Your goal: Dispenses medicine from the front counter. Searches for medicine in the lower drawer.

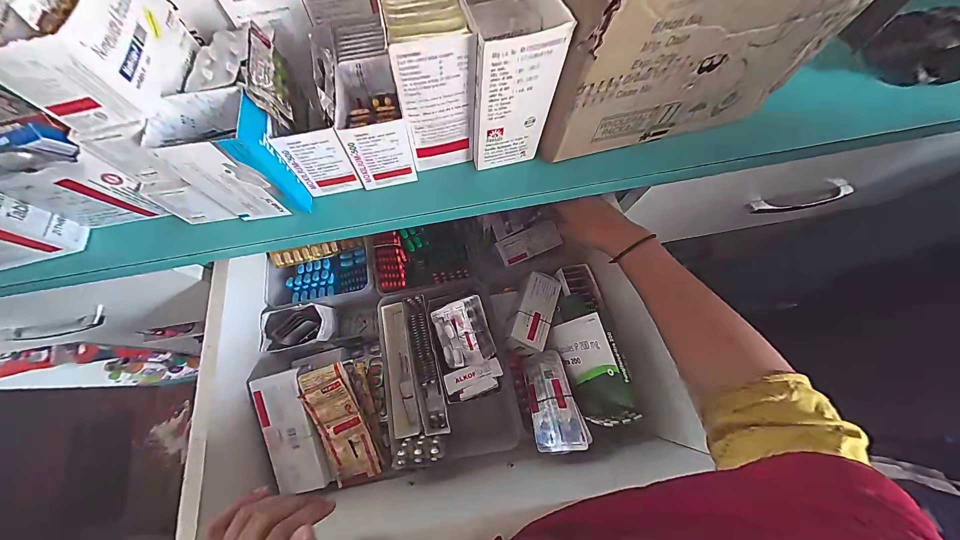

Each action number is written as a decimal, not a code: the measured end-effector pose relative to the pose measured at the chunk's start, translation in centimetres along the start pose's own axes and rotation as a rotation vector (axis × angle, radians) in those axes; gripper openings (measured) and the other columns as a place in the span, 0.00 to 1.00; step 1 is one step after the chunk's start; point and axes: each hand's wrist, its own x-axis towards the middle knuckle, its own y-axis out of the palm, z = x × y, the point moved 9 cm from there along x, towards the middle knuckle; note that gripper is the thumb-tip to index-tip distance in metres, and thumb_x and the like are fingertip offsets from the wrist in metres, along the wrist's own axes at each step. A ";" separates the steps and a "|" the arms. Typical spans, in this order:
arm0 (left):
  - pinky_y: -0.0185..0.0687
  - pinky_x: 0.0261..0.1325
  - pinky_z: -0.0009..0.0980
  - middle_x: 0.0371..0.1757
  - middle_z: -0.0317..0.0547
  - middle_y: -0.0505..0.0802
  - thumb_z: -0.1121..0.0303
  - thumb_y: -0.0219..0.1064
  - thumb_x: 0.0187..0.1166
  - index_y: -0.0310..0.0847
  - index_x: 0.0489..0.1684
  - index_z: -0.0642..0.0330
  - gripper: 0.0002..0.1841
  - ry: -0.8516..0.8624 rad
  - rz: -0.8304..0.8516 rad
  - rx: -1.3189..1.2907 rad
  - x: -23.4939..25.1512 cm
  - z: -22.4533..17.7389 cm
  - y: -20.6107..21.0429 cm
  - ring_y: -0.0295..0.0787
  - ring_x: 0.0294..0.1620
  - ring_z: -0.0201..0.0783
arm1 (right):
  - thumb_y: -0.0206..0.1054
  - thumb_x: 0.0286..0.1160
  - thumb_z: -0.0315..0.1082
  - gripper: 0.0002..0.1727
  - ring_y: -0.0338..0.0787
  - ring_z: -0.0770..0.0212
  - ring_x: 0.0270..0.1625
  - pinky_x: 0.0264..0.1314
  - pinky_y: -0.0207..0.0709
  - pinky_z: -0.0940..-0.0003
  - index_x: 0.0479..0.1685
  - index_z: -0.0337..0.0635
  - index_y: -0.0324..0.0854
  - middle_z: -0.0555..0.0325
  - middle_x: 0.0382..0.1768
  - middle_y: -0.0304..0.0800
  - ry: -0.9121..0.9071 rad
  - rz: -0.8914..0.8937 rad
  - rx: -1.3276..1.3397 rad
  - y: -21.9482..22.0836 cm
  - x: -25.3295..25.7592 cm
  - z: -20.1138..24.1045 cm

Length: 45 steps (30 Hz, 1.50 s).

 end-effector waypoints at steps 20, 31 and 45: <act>0.71 0.64 0.25 0.31 0.39 0.92 0.54 0.49 0.92 0.85 0.30 0.53 0.23 0.012 0.066 -0.049 -0.2 0.7 1.1 0.86 0.45 0.31 | 0.75 0.71 0.33 0.23 0.73 0.27 0.80 0.75 0.63 0.22 0.65 0.34 0.85 0.28 0.71 0.80 0.060 0.156 -0.342 3.1 2.0 1.1; 0.72 0.60 0.26 0.29 0.41 0.92 0.55 0.50 0.91 0.85 0.29 0.54 0.23 0.047 0.035 -0.064 -0.4 0.6 1.0 0.86 0.43 0.34 | 0.72 0.74 0.26 0.31 0.73 0.28 0.81 0.82 0.60 0.29 0.80 0.33 0.73 0.29 0.76 0.77 -0.009 0.113 -0.123 3.2 1.1 0.8; 0.74 0.58 0.28 0.27 0.43 0.92 0.55 0.50 0.91 0.85 0.26 0.55 0.24 0.082 0.026 -0.037 -0.4 0.5 1.1 0.87 0.40 0.36 | 0.65 0.75 0.16 0.25 0.73 0.28 0.81 0.81 0.68 0.35 0.74 0.31 0.78 0.30 0.75 0.77 -0.103 -0.081 -0.056 2.1 -0.9 0.8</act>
